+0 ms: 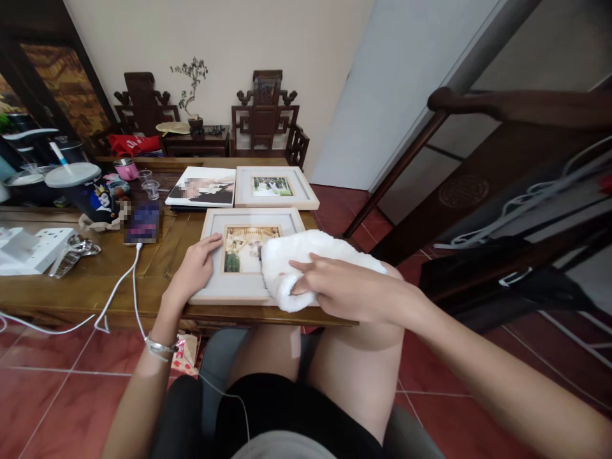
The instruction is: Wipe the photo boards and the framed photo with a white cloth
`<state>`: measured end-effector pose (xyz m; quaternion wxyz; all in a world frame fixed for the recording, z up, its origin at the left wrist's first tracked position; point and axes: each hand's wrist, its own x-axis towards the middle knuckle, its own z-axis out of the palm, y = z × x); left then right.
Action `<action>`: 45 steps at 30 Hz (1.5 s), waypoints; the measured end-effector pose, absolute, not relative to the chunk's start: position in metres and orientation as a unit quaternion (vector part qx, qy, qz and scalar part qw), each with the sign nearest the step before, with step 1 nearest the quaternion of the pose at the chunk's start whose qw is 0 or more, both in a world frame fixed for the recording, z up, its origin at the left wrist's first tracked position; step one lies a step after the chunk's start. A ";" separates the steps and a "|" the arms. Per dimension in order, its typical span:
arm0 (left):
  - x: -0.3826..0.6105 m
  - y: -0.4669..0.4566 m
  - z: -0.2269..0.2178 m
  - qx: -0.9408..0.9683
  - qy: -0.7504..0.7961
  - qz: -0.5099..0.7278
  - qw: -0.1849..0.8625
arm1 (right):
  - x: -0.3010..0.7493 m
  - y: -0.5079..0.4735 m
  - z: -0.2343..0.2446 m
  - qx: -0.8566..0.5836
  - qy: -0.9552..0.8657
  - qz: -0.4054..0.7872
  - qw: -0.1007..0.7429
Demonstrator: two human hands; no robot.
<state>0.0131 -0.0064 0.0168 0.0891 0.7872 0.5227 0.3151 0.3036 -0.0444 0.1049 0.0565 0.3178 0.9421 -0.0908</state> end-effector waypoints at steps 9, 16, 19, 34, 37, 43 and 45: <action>0.012 -0.004 0.015 0.791 0.515 0.318 0.090 | 0.245 -0.040 0.107 0.251 0.960 -0.098 0.076; 0.011 -0.004 0.017 0.798 0.512 0.304 0.096 | 0.261 -0.038 0.107 0.273 0.954 -0.115 0.054; 0.010 -0.004 0.018 0.802 0.510 0.295 0.105 | 0.290 -0.043 0.112 0.302 0.944 -0.113 0.074; 0.013 -0.008 0.027 0.817 0.508 0.251 0.105 | 0.310 -0.011 0.091 0.480 0.867 0.088 0.104; 0.011 -0.007 0.026 0.817 0.506 0.254 0.107 | 0.306 0.015 0.086 0.483 0.862 0.118 0.095; 0.009 -0.006 0.023 0.813 0.502 0.270 0.116 | 0.300 0.059 0.074 0.492 0.857 0.138 0.065; 0.010 -0.006 0.023 0.812 0.503 0.271 0.116 | 0.300 0.068 0.071 0.492 0.859 0.135 0.046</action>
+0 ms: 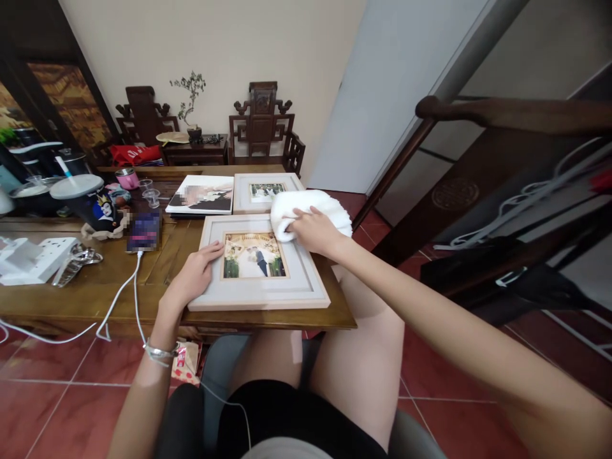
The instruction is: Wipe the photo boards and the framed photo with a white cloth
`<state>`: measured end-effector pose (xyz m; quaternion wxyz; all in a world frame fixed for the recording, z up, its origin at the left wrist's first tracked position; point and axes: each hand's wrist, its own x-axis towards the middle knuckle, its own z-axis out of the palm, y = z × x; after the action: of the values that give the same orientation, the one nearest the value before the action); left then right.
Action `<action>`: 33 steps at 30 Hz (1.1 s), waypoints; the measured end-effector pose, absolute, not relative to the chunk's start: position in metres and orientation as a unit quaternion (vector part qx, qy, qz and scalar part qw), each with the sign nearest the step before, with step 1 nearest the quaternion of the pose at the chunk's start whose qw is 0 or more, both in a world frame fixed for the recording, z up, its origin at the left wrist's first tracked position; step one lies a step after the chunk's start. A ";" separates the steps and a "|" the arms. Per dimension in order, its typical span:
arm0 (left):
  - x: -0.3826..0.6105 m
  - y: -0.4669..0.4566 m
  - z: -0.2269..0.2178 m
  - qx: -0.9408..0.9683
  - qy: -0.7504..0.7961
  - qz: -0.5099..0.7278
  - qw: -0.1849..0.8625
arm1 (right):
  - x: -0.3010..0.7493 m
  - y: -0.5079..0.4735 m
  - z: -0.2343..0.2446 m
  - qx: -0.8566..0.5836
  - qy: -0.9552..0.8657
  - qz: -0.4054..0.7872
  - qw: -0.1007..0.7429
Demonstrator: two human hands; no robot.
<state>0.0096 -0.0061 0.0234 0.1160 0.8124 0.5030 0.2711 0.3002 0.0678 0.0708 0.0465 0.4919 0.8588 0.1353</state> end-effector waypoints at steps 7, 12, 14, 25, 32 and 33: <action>0.011 -0.006 0.023 0.808 0.513 0.270 0.109 | 0.272 0.079 0.071 0.442 0.886 0.136 -0.045; 0.011 -0.005 0.021 0.809 0.511 0.272 0.103 | 0.209 0.082 0.068 0.348 0.926 0.139 -0.042; 0.012 -0.005 0.021 0.810 0.509 0.271 0.102 | 0.192 0.085 0.066 0.354 0.925 0.138 -0.021; 0.013 -0.005 0.019 0.809 0.509 0.276 0.105 | 0.258 0.095 0.071 0.483 0.871 0.079 0.044; 0.013 -0.004 0.016 0.798 0.518 0.292 0.097 | 0.303 0.078 0.076 0.509 0.853 0.090 0.072; 0.013 -0.004 0.016 0.798 0.518 0.293 0.096 | 0.306 0.071 0.077 0.494 0.862 0.087 0.072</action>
<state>0.0131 -0.0035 0.0159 0.0956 0.7976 0.5184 0.2931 0.3057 0.0711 0.0766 0.0720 0.4937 0.8623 0.0866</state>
